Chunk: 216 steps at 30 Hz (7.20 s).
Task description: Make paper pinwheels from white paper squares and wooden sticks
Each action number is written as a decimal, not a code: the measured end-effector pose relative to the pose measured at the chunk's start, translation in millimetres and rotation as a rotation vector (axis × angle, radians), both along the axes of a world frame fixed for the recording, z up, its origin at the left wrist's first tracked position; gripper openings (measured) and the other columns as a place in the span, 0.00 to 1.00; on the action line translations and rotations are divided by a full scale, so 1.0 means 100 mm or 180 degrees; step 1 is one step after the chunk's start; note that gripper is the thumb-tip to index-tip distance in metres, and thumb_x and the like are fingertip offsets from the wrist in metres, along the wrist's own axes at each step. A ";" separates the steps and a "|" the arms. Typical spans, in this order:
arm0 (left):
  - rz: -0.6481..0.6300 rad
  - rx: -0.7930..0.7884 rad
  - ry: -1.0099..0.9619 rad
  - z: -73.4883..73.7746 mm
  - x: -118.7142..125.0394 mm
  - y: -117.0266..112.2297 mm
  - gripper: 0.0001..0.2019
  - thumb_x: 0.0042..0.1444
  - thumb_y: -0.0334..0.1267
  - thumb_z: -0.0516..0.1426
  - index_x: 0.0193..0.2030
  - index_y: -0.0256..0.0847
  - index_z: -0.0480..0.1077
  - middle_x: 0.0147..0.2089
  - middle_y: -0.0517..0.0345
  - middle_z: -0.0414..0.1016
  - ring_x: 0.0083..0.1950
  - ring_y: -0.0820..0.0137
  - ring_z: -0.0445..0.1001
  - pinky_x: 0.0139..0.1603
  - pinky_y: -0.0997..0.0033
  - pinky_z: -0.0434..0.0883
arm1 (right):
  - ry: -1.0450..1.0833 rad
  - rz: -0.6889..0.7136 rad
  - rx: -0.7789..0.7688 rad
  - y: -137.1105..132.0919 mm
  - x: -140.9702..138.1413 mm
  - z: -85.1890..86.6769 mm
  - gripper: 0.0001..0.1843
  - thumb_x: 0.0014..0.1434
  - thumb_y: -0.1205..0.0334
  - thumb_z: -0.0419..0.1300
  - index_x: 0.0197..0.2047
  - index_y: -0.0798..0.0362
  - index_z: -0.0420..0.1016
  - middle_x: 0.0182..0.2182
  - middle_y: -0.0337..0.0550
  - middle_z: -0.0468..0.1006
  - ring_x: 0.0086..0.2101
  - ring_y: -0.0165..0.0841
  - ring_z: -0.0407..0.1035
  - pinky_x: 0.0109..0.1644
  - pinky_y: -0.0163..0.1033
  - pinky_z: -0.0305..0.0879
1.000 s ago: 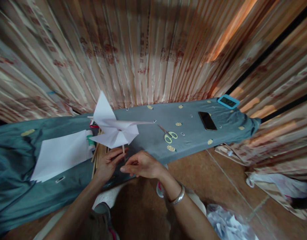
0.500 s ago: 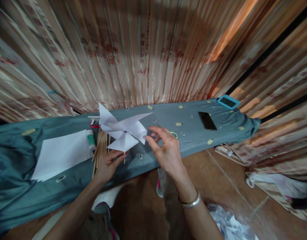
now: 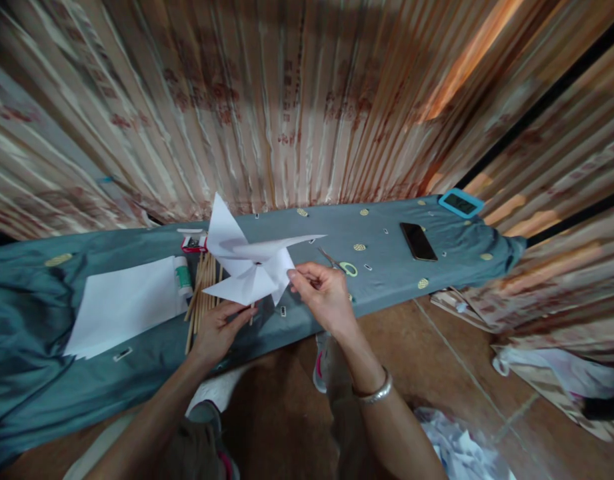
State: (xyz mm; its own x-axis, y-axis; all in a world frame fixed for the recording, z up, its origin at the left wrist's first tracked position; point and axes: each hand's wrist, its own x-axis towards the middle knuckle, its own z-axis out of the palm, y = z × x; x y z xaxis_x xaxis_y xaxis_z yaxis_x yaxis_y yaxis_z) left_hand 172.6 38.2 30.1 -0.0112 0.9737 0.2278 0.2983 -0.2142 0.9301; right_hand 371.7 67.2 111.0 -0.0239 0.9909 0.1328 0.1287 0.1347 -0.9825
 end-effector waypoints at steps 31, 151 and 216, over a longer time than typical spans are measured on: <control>-0.0045 -0.0070 -0.0052 0.06 0.03 -0.01 0.09 0.51 0.42 0.61 0.36 0.43 0.81 0.38 0.53 0.82 0.40 0.64 0.77 0.44 0.66 0.72 | 0.0623 -0.0048 -0.0308 0.11 -0.03 -0.12 0.18 0.42 0.48 0.70 0.32 0.53 0.79 0.26 0.40 0.80 0.23 0.26 0.68 0.23 0.31 0.63; -0.0430 -0.0063 0.0182 0.04 0.07 -0.05 0.09 0.54 0.41 0.59 0.32 0.43 0.80 0.30 0.56 0.77 0.32 0.69 0.73 0.36 0.72 0.71 | 0.0890 0.0269 0.0026 0.08 0.12 0.03 0.15 0.46 0.51 0.71 0.36 0.47 0.80 0.33 0.39 0.81 0.33 0.32 0.73 0.41 0.39 0.70; -0.0345 -0.0320 -0.0144 0.06 0.21 -0.02 0.10 0.52 0.39 0.60 0.40 0.43 0.80 0.42 0.55 0.82 0.44 0.64 0.78 0.48 0.65 0.73 | 0.1594 0.0037 -0.0706 0.03 -0.24 -0.29 0.15 0.38 0.58 0.74 0.31 0.53 0.81 0.29 0.39 0.81 0.31 0.30 0.73 0.38 0.36 0.68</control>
State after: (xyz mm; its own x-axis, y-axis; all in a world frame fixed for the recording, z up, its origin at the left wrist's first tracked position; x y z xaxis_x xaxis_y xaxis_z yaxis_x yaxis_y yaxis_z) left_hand 193.7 36.4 36.3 0.0871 0.9876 0.1308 0.2357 -0.1480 0.9605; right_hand 347.4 70.1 82.3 -0.0227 0.9964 -0.0814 -0.3625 -0.0841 -0.9282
